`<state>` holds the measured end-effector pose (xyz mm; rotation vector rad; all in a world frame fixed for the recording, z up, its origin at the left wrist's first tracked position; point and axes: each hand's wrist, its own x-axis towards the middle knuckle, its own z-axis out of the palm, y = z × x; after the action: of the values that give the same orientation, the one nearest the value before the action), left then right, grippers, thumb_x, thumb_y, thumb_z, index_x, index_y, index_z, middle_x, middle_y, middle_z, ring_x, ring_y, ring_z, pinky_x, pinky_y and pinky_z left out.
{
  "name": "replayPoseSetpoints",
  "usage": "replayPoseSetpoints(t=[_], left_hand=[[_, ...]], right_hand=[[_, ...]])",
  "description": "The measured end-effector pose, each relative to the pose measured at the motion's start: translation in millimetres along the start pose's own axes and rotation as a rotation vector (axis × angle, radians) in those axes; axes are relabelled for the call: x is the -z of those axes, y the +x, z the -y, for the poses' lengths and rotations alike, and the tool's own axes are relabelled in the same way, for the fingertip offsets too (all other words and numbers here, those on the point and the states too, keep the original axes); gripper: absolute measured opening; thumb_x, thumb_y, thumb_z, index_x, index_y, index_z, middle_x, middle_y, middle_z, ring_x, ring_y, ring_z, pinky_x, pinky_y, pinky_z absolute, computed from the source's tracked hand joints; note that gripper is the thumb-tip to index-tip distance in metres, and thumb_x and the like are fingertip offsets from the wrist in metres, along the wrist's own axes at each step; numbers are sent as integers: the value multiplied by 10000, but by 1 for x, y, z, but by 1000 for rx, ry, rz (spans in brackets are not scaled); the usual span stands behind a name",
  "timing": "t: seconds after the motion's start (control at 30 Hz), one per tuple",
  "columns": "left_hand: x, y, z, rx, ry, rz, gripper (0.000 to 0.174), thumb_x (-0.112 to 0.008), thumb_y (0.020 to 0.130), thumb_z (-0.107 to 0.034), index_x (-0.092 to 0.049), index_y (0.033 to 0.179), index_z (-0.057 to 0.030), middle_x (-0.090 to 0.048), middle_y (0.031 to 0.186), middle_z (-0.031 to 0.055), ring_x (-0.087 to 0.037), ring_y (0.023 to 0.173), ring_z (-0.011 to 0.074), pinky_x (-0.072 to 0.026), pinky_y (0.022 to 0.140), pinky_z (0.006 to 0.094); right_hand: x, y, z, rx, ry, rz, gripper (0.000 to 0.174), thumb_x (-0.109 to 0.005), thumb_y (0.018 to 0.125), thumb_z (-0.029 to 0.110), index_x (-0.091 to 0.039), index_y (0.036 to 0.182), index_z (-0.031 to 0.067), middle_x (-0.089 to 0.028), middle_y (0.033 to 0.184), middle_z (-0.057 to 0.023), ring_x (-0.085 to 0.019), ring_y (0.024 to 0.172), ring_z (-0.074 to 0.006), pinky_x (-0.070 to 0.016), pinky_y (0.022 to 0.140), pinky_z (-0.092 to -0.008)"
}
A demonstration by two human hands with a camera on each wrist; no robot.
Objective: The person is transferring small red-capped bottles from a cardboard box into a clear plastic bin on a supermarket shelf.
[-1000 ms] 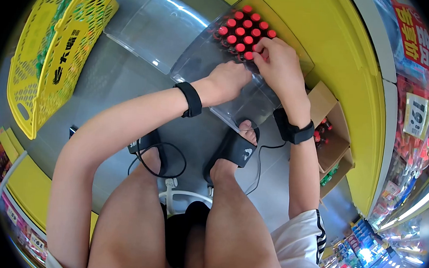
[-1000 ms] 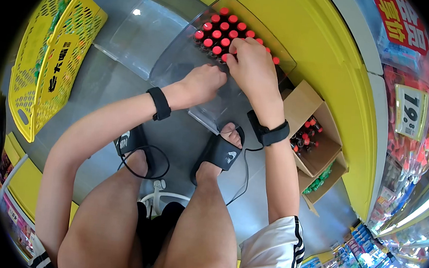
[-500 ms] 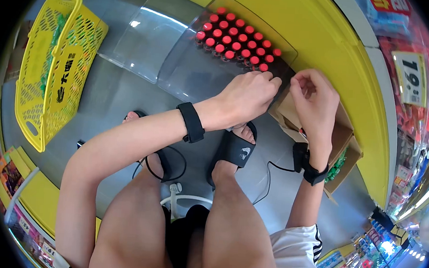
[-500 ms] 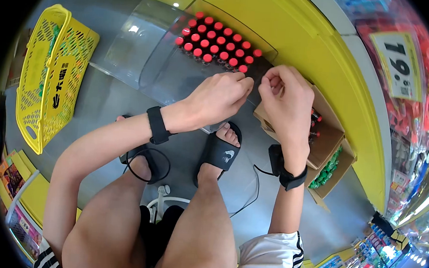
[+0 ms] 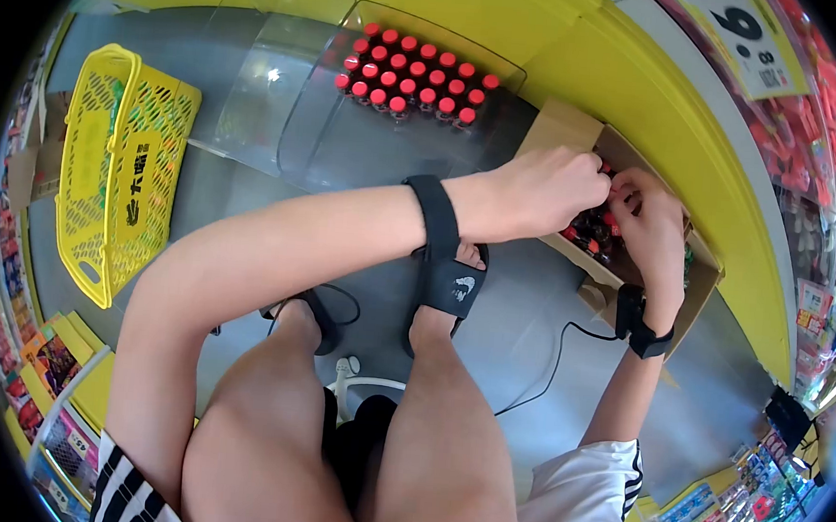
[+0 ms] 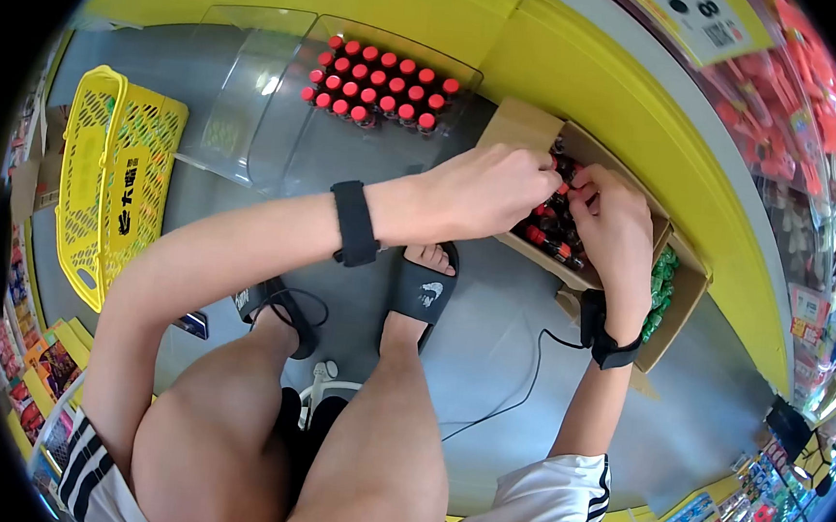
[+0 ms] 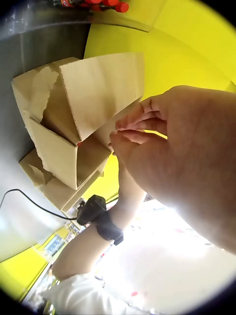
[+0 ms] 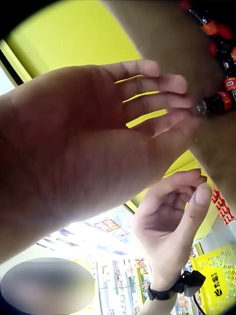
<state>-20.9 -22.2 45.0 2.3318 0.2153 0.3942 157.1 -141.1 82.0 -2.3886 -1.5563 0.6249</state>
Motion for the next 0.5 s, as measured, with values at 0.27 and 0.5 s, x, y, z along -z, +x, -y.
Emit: replayPoseSetpoints(t=[0.27,0.5], left_hand=[[-27,53,-1,-112,162,320,201,-700,794,32,-763,983,10,-746,967,250,-751,909,426,-610,783,505],[-58,75,-18,-2,142,625,339,-685,861,22,-764,1187,-32,-766,1069,215,-760,1021,407,-621,849,482]], right_hand=[[-9,2,-46,-18,-95,130,300,-773,841,49,-751,1139,49,-791,1006,-160,-756,946,-374,-602,859,-460],[-14,-5,-84,-212,-109,401,212,-762,811,1,-801,1017,39,-802,983,-179,-773,959,-366,-611,863,-437]])
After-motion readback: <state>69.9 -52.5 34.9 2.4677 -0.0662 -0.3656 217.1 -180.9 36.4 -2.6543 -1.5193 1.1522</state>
